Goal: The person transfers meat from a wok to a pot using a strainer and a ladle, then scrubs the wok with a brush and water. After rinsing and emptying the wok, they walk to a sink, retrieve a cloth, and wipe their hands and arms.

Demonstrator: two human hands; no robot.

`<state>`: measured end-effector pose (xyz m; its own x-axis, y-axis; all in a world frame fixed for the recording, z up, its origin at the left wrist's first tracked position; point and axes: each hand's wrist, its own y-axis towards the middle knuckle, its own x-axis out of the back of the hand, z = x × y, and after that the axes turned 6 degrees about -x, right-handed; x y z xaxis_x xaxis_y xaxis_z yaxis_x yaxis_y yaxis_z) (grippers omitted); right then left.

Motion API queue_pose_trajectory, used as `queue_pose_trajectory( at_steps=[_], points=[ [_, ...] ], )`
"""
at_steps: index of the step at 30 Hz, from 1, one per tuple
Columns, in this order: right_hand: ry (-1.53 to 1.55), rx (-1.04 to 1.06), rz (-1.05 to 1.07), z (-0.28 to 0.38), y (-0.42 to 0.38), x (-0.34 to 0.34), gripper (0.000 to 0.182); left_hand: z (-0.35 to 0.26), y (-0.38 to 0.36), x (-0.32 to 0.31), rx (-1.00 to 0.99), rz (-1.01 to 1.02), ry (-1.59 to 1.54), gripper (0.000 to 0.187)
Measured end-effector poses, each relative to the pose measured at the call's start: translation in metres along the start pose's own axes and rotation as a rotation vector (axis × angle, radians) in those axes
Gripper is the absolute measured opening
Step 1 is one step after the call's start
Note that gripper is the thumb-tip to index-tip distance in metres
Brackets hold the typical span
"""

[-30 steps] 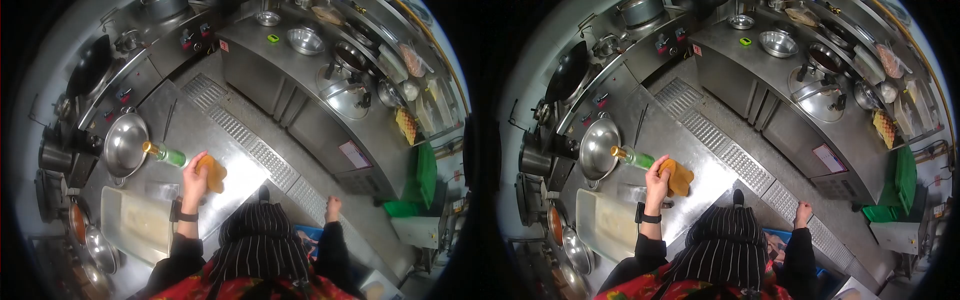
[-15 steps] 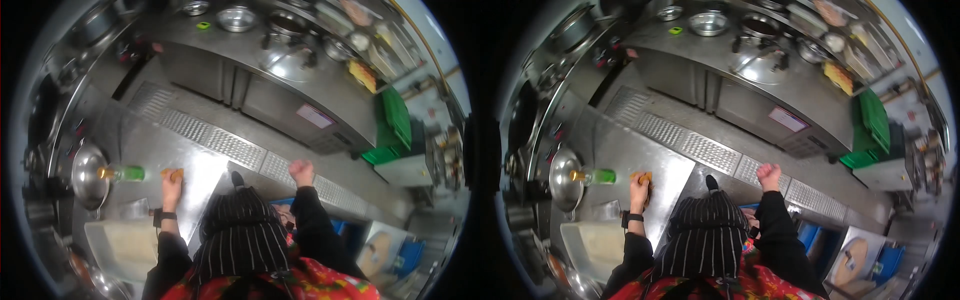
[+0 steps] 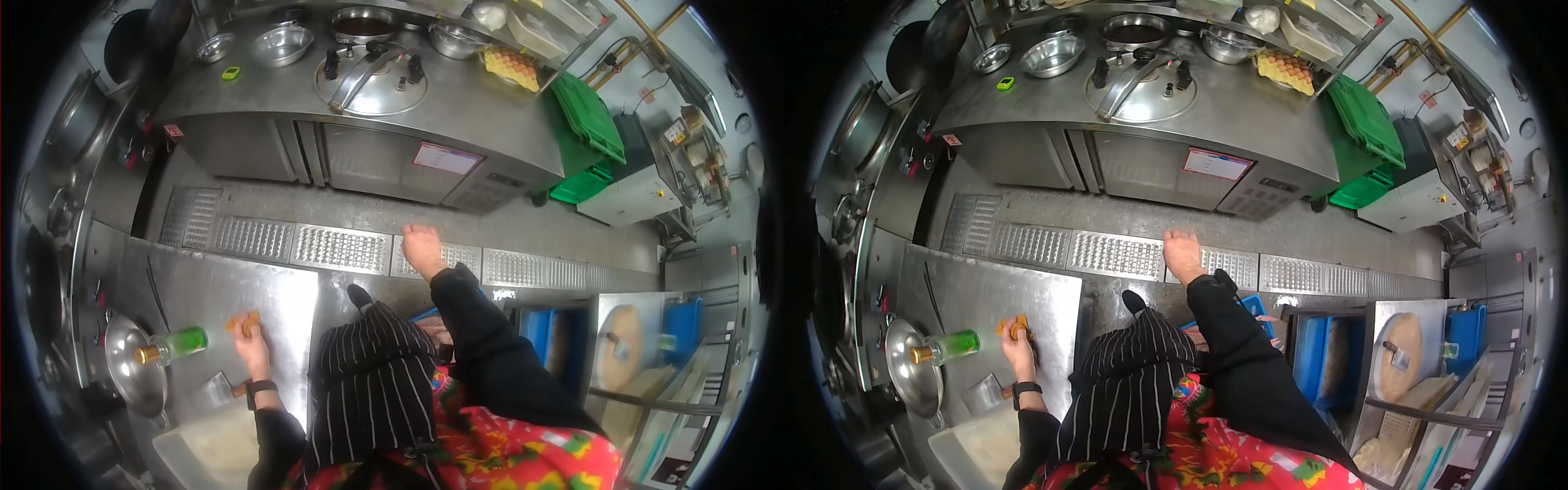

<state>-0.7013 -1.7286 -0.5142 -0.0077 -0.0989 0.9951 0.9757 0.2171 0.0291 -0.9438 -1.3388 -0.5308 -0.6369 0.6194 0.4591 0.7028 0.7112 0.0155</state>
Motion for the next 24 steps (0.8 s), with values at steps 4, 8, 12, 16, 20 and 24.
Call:
queue_pose_trajectory(
  at_steps=[4,8,12,16,20,24],
  points=[
    [-0.155,0.208,-0.062,0.003,-0.003,0.003,0.014,0.006,0.001,0.0,-0.025,-0.019,0.038,0.03],
    [-0.156,0.283,-0.15,0.017,0.008,0.035,0.012,-0.005,0.01,0.005,0.114,0.056,0.065,0.027],
    [-0.13,0.425,-0.367,0.039,0.011,0.093,0.009,-0.11,0.023,0.015,0.182,0.31,0.234,0.023],
    [0.175,0.503,-0.427,0.096,0.004,0.149,0.015,-0.119,0.043,0.013,-0.655,0.558,0.901,0.015],
    [0.438,0.611,-0.463,0.155,-0.029,0.193,0.023,-0.172,0.019,0.009,-1.412,0.666,1.336,0.004],
    [0.615,0.792,-0.216,0.186,-0.05,0.224,0.04,-0.204,-0.006,-0.012,-1.293,0.793,1.235,0.009]
  ],
)
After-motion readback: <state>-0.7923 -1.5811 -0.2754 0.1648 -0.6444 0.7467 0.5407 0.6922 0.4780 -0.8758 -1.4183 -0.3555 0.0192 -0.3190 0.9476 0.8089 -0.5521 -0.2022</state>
